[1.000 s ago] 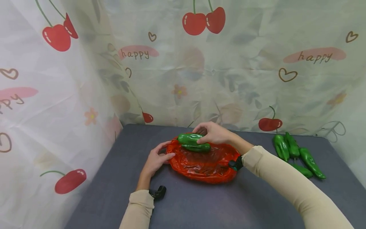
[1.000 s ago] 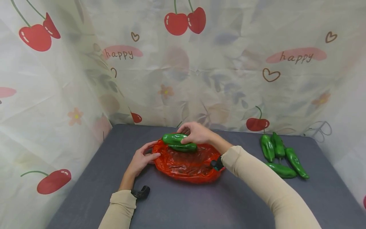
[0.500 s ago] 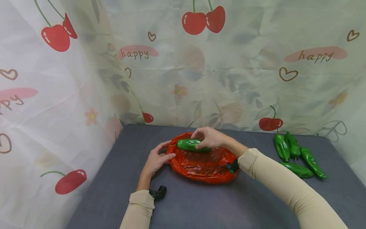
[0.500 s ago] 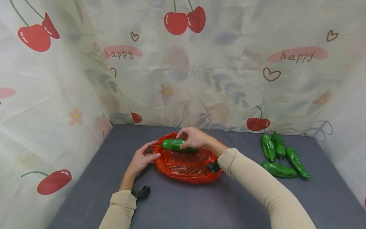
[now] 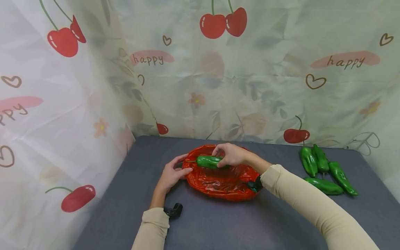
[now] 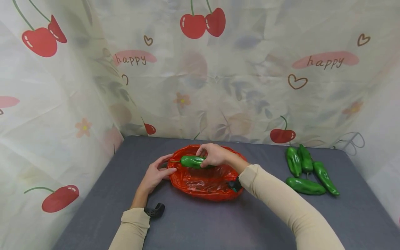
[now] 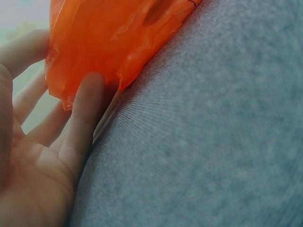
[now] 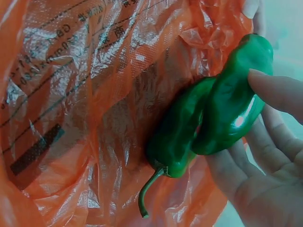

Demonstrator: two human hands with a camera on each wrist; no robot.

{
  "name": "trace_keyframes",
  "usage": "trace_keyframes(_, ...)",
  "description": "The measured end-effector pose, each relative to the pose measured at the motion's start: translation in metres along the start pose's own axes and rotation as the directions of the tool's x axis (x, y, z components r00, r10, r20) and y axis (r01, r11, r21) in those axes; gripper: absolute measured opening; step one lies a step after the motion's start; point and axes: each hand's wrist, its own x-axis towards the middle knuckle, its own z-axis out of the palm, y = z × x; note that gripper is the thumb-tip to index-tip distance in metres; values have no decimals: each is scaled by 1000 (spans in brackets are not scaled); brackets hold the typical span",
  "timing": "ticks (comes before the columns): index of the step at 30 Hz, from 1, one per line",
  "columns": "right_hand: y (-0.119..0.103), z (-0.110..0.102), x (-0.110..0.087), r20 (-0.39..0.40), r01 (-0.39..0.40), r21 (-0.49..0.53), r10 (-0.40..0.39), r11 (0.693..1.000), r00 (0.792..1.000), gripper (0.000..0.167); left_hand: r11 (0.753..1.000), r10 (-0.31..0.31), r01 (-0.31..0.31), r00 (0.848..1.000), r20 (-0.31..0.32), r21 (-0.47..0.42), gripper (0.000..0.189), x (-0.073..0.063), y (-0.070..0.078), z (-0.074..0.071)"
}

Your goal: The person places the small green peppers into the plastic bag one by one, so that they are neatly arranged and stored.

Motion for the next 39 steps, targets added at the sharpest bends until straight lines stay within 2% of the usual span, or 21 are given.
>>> trace_keyframes(22, 4, -5, -6, 23, -35, -15, 35, 999, 999, 36, 1000, 0, 0, 1000, -8, 12, 59, -1, 3, 0)
trace_keyframes(26, 1, -5, -5, 26, -21, -39, 22, 999, 999, 38, 1000, 1, -1, 1000, -7, 16, 59, -1, 2, 1)
trace_keyframes(31, -1, -5, -3, 22, 9, -54, -8, 999, 1000, 47, 1000, 4, -4, 1000, -7, 17, 57, -1, 1, 1)
trace_keyframes(39, -6, -8, -4, -27, 31, -63, -33, 997, 999, 51, 1000, 6, -6, 1000, -9, 8, 58, -2, 3, 0)
